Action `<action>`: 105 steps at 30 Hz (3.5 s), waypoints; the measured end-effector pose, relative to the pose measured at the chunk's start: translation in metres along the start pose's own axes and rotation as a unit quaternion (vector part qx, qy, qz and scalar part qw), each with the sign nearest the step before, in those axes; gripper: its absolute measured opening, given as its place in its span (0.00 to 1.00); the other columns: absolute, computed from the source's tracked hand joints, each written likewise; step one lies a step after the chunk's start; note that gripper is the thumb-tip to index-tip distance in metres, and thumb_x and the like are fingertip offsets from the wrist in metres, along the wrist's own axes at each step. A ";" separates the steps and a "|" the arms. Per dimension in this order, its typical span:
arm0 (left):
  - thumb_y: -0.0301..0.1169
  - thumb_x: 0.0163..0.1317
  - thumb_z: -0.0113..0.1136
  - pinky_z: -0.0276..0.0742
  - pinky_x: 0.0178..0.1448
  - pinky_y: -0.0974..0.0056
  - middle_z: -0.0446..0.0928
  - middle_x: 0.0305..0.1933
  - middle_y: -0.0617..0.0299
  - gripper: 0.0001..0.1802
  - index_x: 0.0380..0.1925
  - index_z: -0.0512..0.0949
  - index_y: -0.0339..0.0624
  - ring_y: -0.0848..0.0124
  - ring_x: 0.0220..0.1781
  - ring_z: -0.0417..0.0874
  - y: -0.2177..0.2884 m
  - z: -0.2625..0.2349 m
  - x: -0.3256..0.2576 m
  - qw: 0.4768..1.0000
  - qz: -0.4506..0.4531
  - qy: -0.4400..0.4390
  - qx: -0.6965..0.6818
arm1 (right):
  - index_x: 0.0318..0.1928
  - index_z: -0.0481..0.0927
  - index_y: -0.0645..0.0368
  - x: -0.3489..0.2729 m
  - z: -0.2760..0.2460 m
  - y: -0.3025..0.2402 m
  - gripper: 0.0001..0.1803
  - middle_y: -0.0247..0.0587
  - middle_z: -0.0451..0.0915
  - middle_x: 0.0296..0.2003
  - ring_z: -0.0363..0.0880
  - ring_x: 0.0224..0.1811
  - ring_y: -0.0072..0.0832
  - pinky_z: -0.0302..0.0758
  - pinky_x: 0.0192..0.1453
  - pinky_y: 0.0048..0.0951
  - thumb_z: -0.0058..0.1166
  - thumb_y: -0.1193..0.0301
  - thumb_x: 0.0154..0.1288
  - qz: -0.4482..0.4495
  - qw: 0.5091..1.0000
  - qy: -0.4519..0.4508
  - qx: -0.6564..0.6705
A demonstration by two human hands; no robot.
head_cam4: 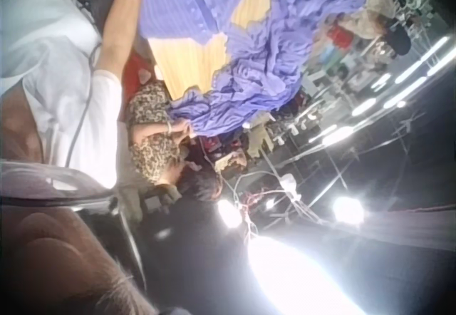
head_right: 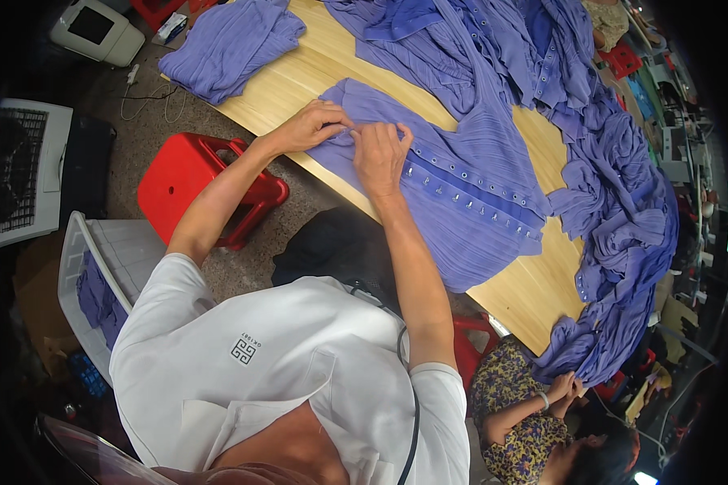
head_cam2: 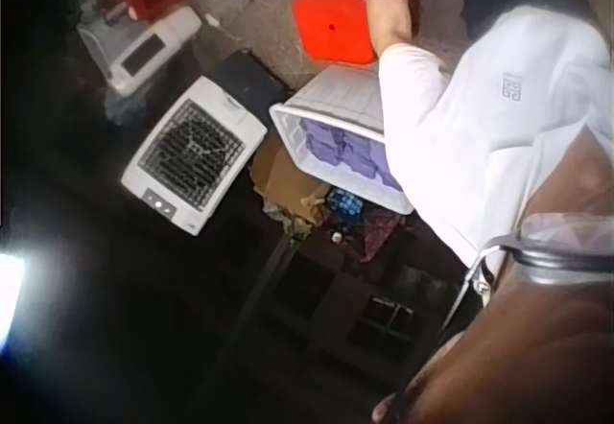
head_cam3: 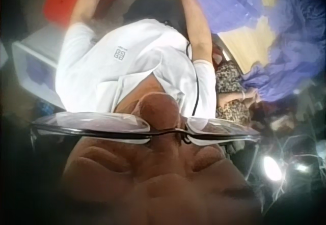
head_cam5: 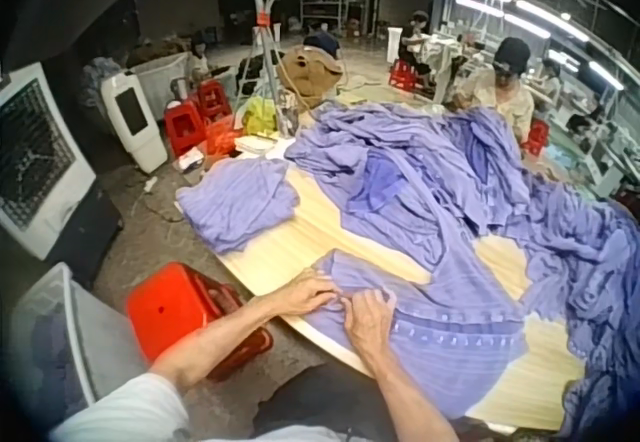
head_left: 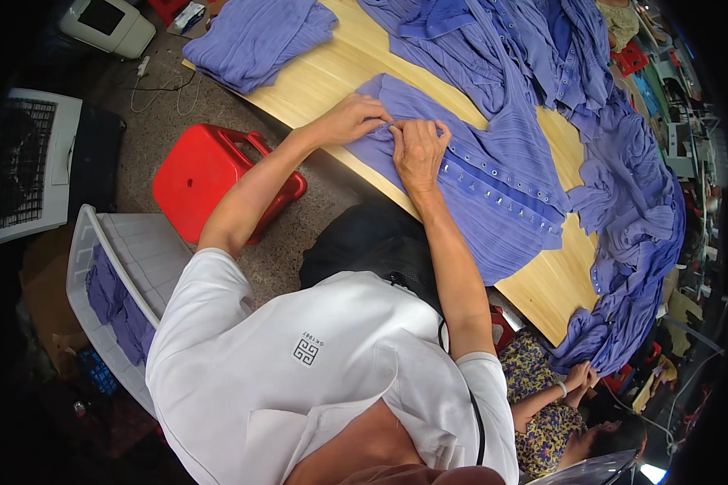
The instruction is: The recorder is inspecting and sorting purple garments on a wooden table in a workshop.
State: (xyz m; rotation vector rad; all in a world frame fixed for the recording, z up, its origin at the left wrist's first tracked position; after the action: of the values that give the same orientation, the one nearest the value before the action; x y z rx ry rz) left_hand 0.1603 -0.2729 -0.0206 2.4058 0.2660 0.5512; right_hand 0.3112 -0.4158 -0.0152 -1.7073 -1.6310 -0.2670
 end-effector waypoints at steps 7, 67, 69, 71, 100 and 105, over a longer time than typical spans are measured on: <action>0.42 0.80 0.62 0.71 0.84 0.53 0.80 0.73 0.53 0.21 0.65 0.85 0.44 0.53 0.75 0.79 0.018 -0.019 -0.021 0.980 0.063 -0.067 0.177 | 0.41 0.88 0.54 -0.004 -0.002 -0.005 0.08 0.35 0.86 0.40 0.83 0.45 0.37 0.72 0.57 0.44 0.75 0.70 0.65 -0.044 0.998 -0.045 -0.012; 0.23 0.63 0.63 0.83 0.49 0.40 0.80 0.42 0.50 0.06 0.40 0.80 0.43 0.45 0.49 0.84 0.066 0.045 0.005 0.959 -0.128 0.178 0.178 | 0.42 0.84 0.58 -0.017 -0.019 0.012 0.11 0.42 0.79 0.36 0.81 0.43 0.42 0.75 0.53 0.47 0.60 0.74 0.58 -0.145 0.983 -0.112 -0.019; 0.24 0.65 0.63 0.83 0.47 0.42 0.79 0.41 0.51 0.05 0.40 0.80 0.43 0.45 0.46 0.84 0.062 0.046 0.000 0.950 -0.120 0.179 0.227 | 0.43 0.84 0.61 -0.022 -0.011 0.014 0.12 0.43 0.79 0.35 0.80 0.42 0.42 0.75 0.52 0.46 0.61 0.73 0.57 -0.161 0.982 -0.090 -0.030; 0.25 0.67 0.63 0.83 0.45 0.44 0.78 0.39 0.51 0.03 0.40 0.80 0.42 0.47 0.44 0.84 0.062 0.046 -0.006 0.944 -0.112 0.185 0.249 | 0.44 0.87 0.61 -0.025 -0.007 0.014 0.12 0.41 0.80 0.36 0.81 0.45 0.39 0.76 0.56 0.44 0.60 0.71 0.62 -0.153 0.985 -0.065 -0.039; 0.25 0.73 0.64 0.79 0.49 0.45 0.83 0.43 0.48 0.05 0.44 0.85 0.36 0.45 0.46 0.84 0.054 0.041 -0.012 0.977 -0.034 0.152 0.144 | 0.40 0.83 0.55 -0.015 -0.017 0.020 0.08 0.39 0.76 0.35 0.79 0.43 0.38 0.73 0.52 0.46 0.63 0.73 0.58 -0.114 0.993 -0.007 -0.027; 0.35 0.69 0.71 0.80 0.54 0.51 0.85 0.49 0.59 0.13 0.51 0.91 0.43 0.56 0.51 0.85 0.080 0.020 -0.018 0.974 -0.003 0.088 0.211 | 0.50 0.88 0.57 -0.029 -0.042 0.029 0.13 0.38 0.86 0.47 0.84 0.50 0.39 0.76 0.53 0.43 0.70 0.69 0.66 -0.062 0.995 -0.065 0.053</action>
State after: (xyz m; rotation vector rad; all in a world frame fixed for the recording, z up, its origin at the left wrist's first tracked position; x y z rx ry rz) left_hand 0.1577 -0.3512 0.0100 2.7632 0.5106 0.7709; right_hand 0.3471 -0.4622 -0.0139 -1.5742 -1.8169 -0.1266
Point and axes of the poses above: each hand's wrist, its own x-axis towards the middle knuckle, its own z-axis out of the palm, y = z × x, the point moved 2 cm from there along x, towards the middle knuckle
